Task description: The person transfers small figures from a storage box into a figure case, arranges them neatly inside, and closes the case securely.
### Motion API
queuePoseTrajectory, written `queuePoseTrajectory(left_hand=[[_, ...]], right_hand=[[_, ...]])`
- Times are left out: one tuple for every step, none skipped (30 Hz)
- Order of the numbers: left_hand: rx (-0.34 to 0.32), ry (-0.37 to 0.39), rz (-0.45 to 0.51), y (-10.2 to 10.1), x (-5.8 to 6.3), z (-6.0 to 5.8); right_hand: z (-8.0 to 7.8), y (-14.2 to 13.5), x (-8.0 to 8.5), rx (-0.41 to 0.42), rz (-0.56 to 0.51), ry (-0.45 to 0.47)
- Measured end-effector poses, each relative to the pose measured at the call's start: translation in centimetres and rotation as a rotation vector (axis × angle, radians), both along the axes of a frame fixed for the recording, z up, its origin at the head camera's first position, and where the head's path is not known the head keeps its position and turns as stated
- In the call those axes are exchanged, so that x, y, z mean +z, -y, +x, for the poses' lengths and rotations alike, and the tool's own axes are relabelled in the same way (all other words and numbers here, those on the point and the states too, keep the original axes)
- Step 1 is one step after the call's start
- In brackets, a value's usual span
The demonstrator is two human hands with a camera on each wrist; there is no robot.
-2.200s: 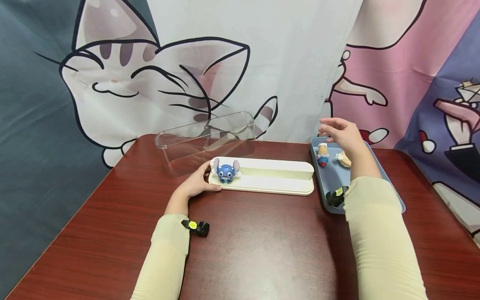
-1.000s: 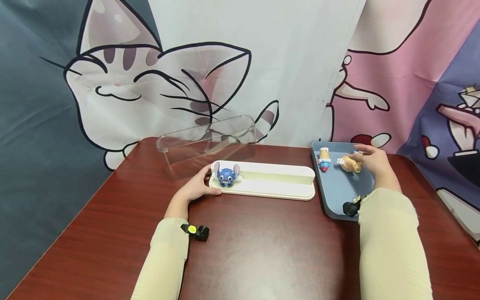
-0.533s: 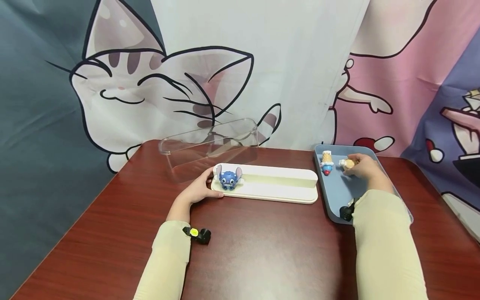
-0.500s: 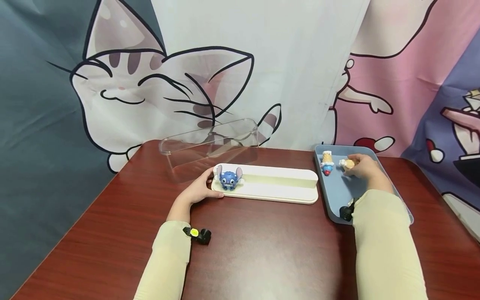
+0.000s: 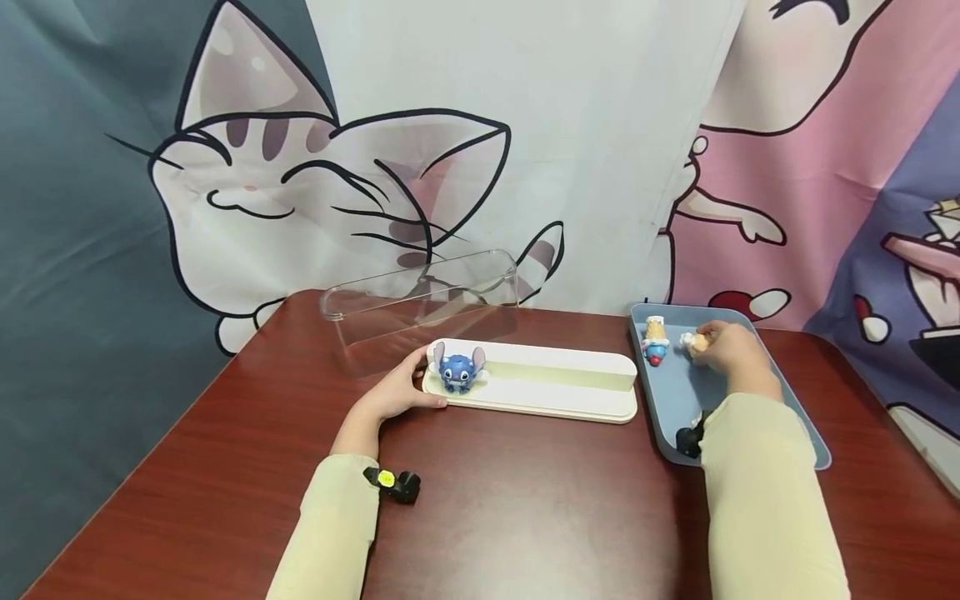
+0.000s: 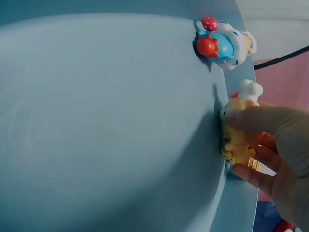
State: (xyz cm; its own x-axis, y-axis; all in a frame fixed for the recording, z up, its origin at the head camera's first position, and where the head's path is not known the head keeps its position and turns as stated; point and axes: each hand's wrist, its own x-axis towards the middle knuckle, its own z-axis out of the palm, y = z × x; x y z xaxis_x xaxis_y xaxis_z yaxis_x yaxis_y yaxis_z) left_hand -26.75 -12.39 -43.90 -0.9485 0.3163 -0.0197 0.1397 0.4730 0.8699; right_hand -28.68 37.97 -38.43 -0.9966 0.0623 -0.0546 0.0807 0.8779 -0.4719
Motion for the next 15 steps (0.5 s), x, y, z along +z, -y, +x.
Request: queuePoseTrajectory(left_hand=[[0.003, 0.002, -0.004, 0.0, 0.0, 0.0], [0.001, 0.001, -0.008, 0.1, 0.0, 0.0], [-0.003, 0.001, -0.01, 0.1, 0.1, 0.0], [-0.004, 0.0, -0.014, 0.1, 0.1, 0.0], [-0.003, -0.002, -0.017, 0.1, 0.2, 0.0], [-0.003, -0.002, -0.017, 0.1, 0.2, 0.0], [-0.001, -0.003, -0.017, 0.1, 0.3, 0.0], [-0.001, -0.003, -0.016, 0.1, 0.3, 0.0], [-0.002, -0.005, -0.02, 0.1, 0.3, 0.0], [0.0, -0.001, -0.022, 0.1, 0.3, 0.0], [-0.001, 0.001, -0.019, 0.1, 0.2, 0.1], [-0.002, 0.006, -0.019, 0.2, 0.2, 0.1], [-0.001, 0.011, -0.021, 0.2, 0.1, 0.2], [0.0, 0.02, -0.022, 0.3, 0.1, 0.3], [0.003, 0.027, -0.021, 0.3, 0.0, 0.3]], right_hand=[[0.1, 0.0, 0.1, -0.009, -0.015, 0.002], [0.3, 0.1, 0.3, -0.017, -0.031, 0.006], [0.4, 0.1, 0.4, -0.027, -0.045, 0.007], [0.5, 0.1, 0.5, -0.032, -0.056, 0.002], [0.5, 0.1, 0.6, -0.039, -0.081, 0.003], [0.6, 0.2, 0.7, -0.046, -0.096, 0.002], [0.6, 0.2, 0.7, -0.051, -0.11, 0.0], [0.6, 0.2, 0.8, -0.049, -0.12, 0.0], [0.7, 0.3, 0.8, -0.047, -0.134, -0.001], [0.7, 0.3, 0.8, -0.049, -0.143, -0.003], [0.7, 0.4, 0.8, -0.049, -0.161, 0.0], [0.7, 0.5, 0.9, -0.049, -0.169, -0.003], [0.7, 0.6, 0.9, -0.042, -0.183, -0.002], [0.6, 0.7, 1.0, -0.037, -0.198, 0.003], [0.5, 0.8, 1.1, -0.036, -0.219, 0.008]])
